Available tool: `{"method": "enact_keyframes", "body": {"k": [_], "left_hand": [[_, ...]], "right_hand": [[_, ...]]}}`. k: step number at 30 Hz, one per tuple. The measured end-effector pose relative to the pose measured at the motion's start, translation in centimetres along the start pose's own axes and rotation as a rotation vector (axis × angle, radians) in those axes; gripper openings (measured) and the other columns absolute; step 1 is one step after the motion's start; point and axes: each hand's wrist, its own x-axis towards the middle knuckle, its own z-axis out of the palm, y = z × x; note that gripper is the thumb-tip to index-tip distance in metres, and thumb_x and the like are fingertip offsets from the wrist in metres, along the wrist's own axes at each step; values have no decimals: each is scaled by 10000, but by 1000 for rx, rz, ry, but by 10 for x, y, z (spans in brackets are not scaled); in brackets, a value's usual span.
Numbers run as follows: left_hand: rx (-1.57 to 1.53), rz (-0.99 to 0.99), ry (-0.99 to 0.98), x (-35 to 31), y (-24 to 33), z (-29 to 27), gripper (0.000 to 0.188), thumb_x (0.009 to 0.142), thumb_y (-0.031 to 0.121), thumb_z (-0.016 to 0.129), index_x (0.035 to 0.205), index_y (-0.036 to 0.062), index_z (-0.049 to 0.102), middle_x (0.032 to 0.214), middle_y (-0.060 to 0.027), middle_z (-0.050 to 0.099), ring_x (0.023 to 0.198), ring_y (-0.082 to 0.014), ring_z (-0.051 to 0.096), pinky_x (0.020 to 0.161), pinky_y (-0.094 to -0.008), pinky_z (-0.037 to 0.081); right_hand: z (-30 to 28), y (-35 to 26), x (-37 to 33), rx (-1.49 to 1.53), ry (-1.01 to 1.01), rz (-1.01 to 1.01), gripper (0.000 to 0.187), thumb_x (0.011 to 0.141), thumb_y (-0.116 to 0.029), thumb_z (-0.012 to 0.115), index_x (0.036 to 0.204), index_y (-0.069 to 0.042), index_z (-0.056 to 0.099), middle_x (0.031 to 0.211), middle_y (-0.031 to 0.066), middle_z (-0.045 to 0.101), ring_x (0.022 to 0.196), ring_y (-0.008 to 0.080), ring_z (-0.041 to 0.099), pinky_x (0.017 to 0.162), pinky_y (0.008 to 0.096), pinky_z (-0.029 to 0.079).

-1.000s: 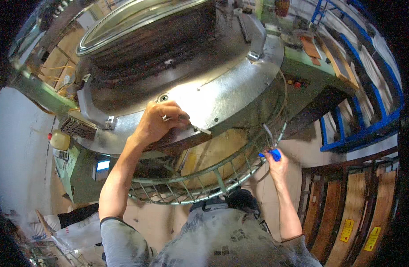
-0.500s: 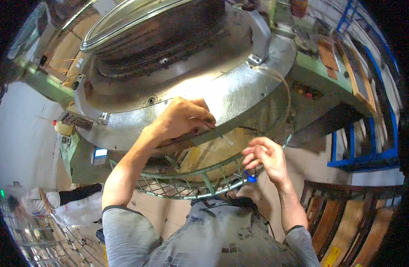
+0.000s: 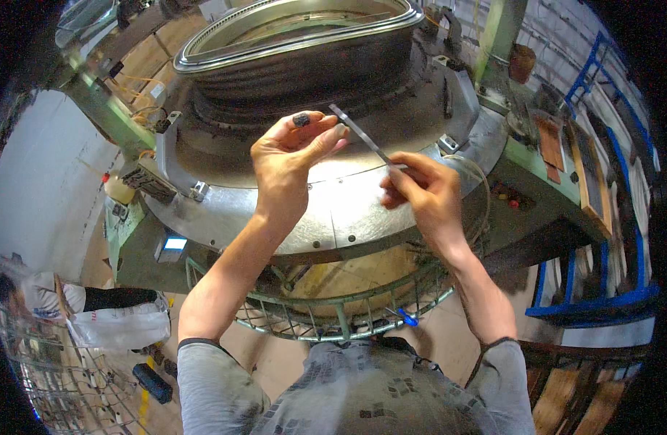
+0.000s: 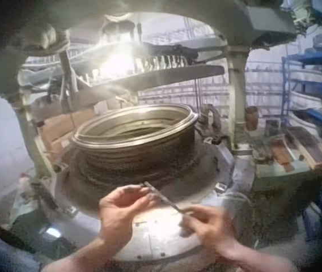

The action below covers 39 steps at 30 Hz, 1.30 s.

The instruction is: The person inserts small metal strips into slots around the rim of a large circular metal component. They retrieve strips from a nearby tray, align them, and press them into place one by one.

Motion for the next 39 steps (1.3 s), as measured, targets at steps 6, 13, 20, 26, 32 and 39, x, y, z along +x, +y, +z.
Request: {"method": "enact_keyframes", "body": {"k": [6,13,20,26,32,39], "left_hand": [[-12,-43,-8,44,-6,-33,131,867,-51,753,969,3,692,975,-161,742,901,-276,752,828,-422,655],[254,-248,-78,127,-21,-65,169,849,-21,767,995,-13,682,982,-131,733,889,-223,732,829,-340,617],[56,-411,-154,154,-38,-80,234,895,27,716,1112,-29,645,1113,-153,698,1034,-281,702,952,-366,594],[-10,-534,-130,156,-48,-89,255,919,13,693,1158,-20,614,1159,-146,677,1129,-285,660,986,-376,586],[-49,-516,-143,152,-47,-88,233,928,-37,662,1155,-7,617,1122,-147,671,1110,-283,663,1015,-402,583],[1085,262,-141,131,-58,-94,281,813,49,784,1078,5,704,976,-155,712,920,-279,713,765,-398,576]], "right_hand": [[37,42,86,-458,-104,-375,209,865,-72,753,1049,27,748,927,138,766,761,166,718,716,295,573],[40,77,191,-298,-366,-60,210,863,-213,796,974,-34,796,820,49,772,672,109,659,634,294,537],[22,94,207,-55,-556,137,249,925,-296,764,883,-52,739,677,-17,606,572,74,504,517,251,404],[22,83,200,-62,-551,245,262,949,-296,723,860,-49,716,693,-14,604,577,73,489,514,251,381],[26,78,195,-124,-542,176,235,945,-255,722,845,-43,718,693,-11,614,576,74,501,522,256,400],[26,94,192,-186,-263,-14,153,935,-173,711,899,-33,760,729,1,681,642,79,560,578,269,451]]}}
